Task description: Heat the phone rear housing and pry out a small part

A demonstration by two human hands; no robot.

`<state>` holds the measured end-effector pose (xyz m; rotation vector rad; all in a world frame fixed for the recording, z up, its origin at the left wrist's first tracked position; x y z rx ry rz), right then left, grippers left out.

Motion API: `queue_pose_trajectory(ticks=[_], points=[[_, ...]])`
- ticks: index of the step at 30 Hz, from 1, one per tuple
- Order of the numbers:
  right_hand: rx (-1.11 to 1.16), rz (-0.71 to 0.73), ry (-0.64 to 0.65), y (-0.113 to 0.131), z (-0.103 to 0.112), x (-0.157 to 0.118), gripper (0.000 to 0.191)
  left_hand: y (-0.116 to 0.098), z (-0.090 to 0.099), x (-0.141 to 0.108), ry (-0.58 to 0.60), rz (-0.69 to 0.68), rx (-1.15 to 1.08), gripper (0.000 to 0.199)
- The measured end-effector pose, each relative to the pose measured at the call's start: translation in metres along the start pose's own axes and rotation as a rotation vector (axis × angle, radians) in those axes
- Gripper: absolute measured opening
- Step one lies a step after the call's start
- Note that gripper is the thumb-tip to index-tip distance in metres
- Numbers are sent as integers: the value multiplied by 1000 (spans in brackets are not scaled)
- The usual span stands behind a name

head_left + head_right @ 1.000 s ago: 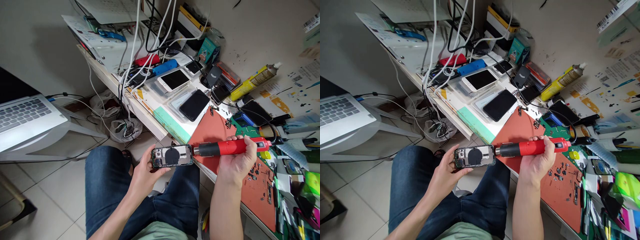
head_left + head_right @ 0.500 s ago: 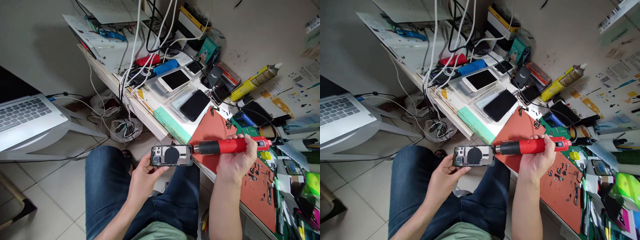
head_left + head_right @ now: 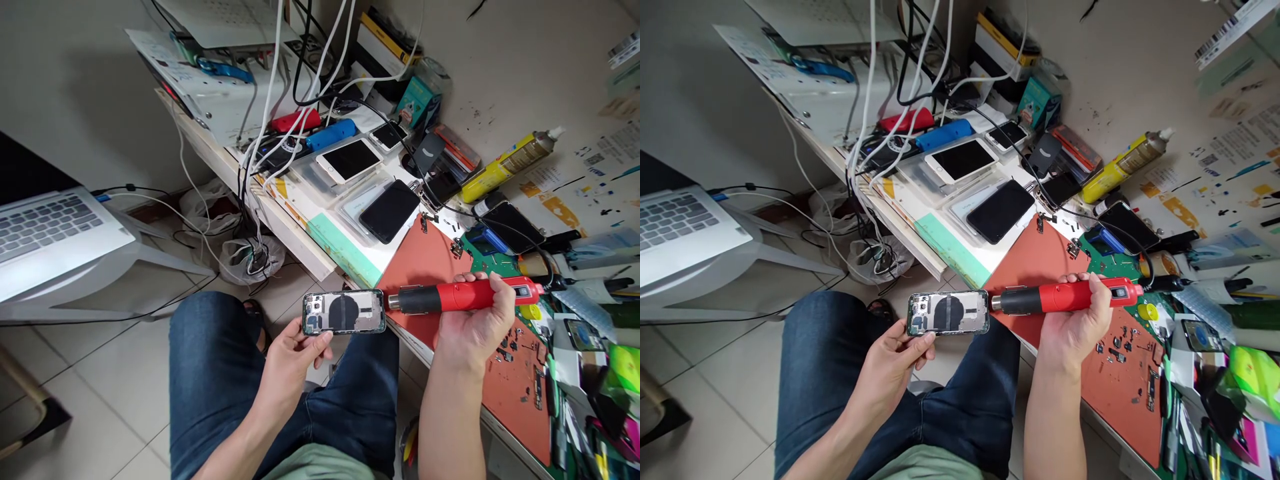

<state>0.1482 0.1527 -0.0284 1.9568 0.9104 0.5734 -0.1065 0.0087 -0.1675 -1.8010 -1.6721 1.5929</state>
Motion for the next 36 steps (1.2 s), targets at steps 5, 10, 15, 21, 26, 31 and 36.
queue_pose_trajectory(ticks=[5, 10, 15, 21, 26, 31, 36], points=[[4, -1, -11, -1, 1, 1, 20, -3, -4, -3, 44, 23, -30, 46], [8, 2, -12, -4, -2, 2, 19, -2, -3, -3, 59, 25, -37, 45], [1, 2, -3, -4, -3, 1, 19, -2, -3, -2, 62, 29, -36, 45], [-7, -6, -2, -1, 2, -1, 21, 0, -3, -1, 78, 26, -32, 43], [-2, -7, -11, 0, 2, -1, 20, 1, -2, -1, 75, 21, -34, 43], [2, -1, -14, -3, -3, 1, 17, -1, -3, -1, 71, 20, -32, 43], [14, -2, -11, -4, -8, 1, 17, -2, -3, -2, 73, 15, -28, 43]])
Point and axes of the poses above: each hand's wrist, its own x-axis towards the middle knuckle, its own z-axis out of the back of the hand, y = z × x, the point moved 6 cm from there along x, towards the middle knuckle, and after that the axes turned 2 degrees about x, right-handed, at the moved point
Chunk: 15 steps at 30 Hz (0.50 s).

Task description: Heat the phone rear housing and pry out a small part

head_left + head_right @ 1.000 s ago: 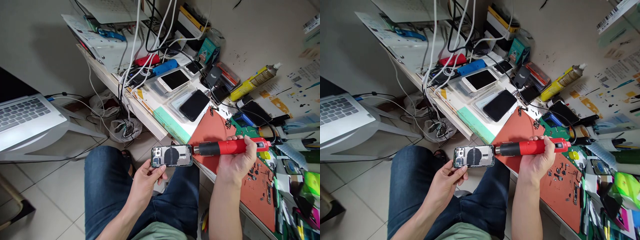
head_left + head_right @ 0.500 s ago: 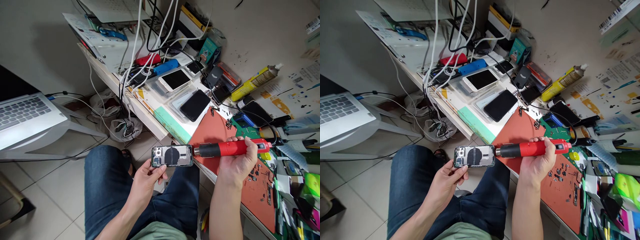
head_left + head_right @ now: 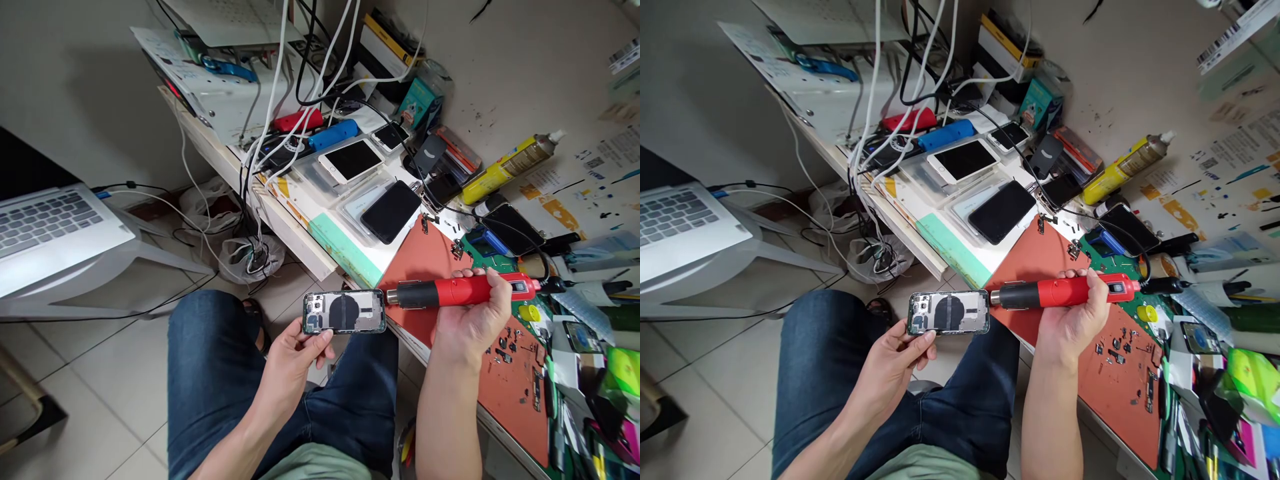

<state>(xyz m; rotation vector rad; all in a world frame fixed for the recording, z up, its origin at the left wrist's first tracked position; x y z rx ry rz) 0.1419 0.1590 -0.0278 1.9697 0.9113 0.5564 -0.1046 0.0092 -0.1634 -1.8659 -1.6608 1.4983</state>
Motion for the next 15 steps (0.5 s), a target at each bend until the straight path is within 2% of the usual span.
queue_pose_trajectory(ticks=[15], points=[[2, -5, 7, 5, 6, -3, 19, 2, 1, 1, 7, 5, -1, 45]])
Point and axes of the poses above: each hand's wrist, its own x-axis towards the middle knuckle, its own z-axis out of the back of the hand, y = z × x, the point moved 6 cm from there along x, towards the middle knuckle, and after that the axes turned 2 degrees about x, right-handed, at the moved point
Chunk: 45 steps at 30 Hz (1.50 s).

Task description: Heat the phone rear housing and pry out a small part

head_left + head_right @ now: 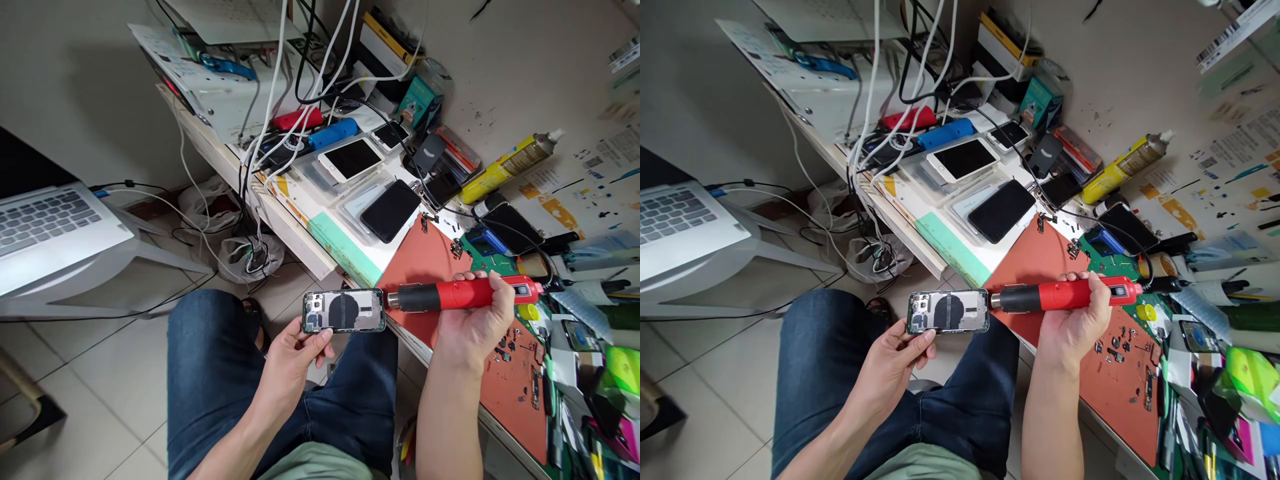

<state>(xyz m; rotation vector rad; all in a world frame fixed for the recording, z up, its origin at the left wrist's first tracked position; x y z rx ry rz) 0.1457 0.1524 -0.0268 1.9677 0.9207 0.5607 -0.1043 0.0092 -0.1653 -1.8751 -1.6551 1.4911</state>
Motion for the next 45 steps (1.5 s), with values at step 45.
queue_pose_trajectory(ticks=[45], points=[[-2, -20, -8, 0, -5, -7, 26, -2, 0, 0, -36, 3, -4, 47]])
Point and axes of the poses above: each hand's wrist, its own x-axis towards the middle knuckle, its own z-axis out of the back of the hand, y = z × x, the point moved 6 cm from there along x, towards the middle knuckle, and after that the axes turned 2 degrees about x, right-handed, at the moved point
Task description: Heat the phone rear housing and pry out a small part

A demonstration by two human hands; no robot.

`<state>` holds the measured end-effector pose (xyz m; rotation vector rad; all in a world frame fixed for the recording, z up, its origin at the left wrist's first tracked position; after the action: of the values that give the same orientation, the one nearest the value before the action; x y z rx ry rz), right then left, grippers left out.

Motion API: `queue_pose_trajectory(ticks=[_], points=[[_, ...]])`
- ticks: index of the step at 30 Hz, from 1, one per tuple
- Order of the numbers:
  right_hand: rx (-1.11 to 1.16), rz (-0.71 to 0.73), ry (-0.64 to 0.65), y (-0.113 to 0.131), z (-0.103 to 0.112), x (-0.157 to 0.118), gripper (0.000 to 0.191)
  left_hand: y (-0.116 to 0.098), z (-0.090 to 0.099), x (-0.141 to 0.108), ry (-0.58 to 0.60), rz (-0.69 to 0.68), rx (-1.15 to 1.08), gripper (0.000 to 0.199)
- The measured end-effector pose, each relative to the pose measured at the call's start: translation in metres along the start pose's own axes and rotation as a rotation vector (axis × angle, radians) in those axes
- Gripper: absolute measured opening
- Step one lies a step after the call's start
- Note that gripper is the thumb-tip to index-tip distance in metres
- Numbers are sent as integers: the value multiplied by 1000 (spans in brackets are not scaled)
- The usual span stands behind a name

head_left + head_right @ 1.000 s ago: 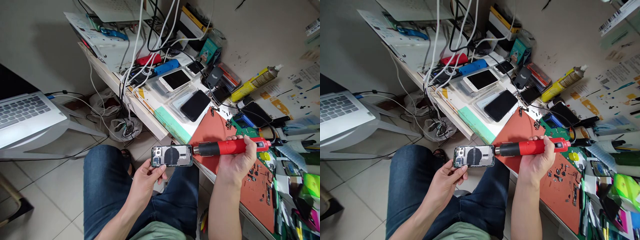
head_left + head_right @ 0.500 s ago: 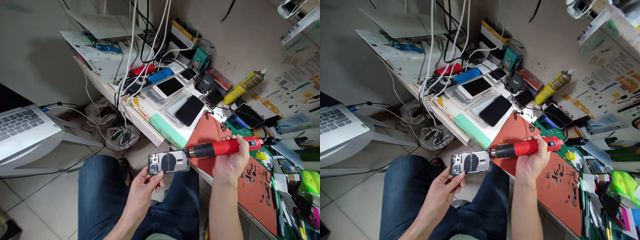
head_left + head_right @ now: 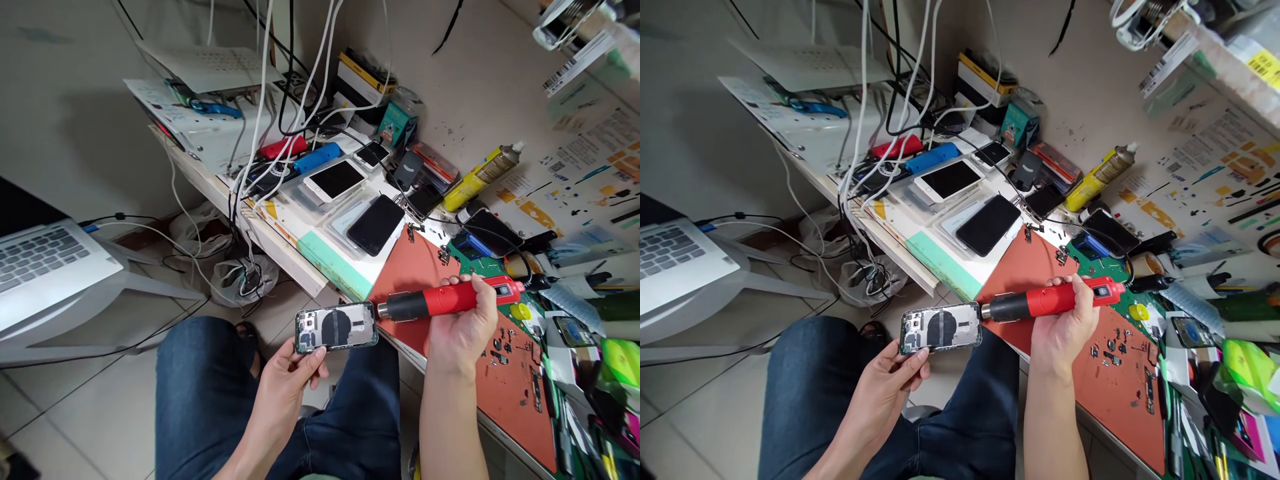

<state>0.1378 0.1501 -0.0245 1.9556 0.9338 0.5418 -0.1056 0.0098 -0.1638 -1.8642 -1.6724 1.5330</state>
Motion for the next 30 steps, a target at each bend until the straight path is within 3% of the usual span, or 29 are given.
queue_pose_trajectory(ticks=[6, 18, 30], points=[[2, 16, -6, -4, -6, 4, 23, 1, 0, -2, 14, 12, 4, 47], [-10, -14, -2, 3, 6, -5, 25, -1, -1, -3, 4, 13, 1, 47], [-13, 22, -5, -1, -5, 2, 22, -2, -1, -3, -4, 11, 0, 46]])
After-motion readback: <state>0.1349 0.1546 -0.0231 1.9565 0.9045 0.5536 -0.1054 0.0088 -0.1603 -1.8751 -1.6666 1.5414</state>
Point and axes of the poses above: each hand's wrist, its own x-axis towards the middle knuckle, its own z-axis out of the back of the hand, y = z × x, the point moved 6 cm from there along x, towards the middle knuckle, and after that the axes turned 2 degrees about x, right-handed, at the moved point
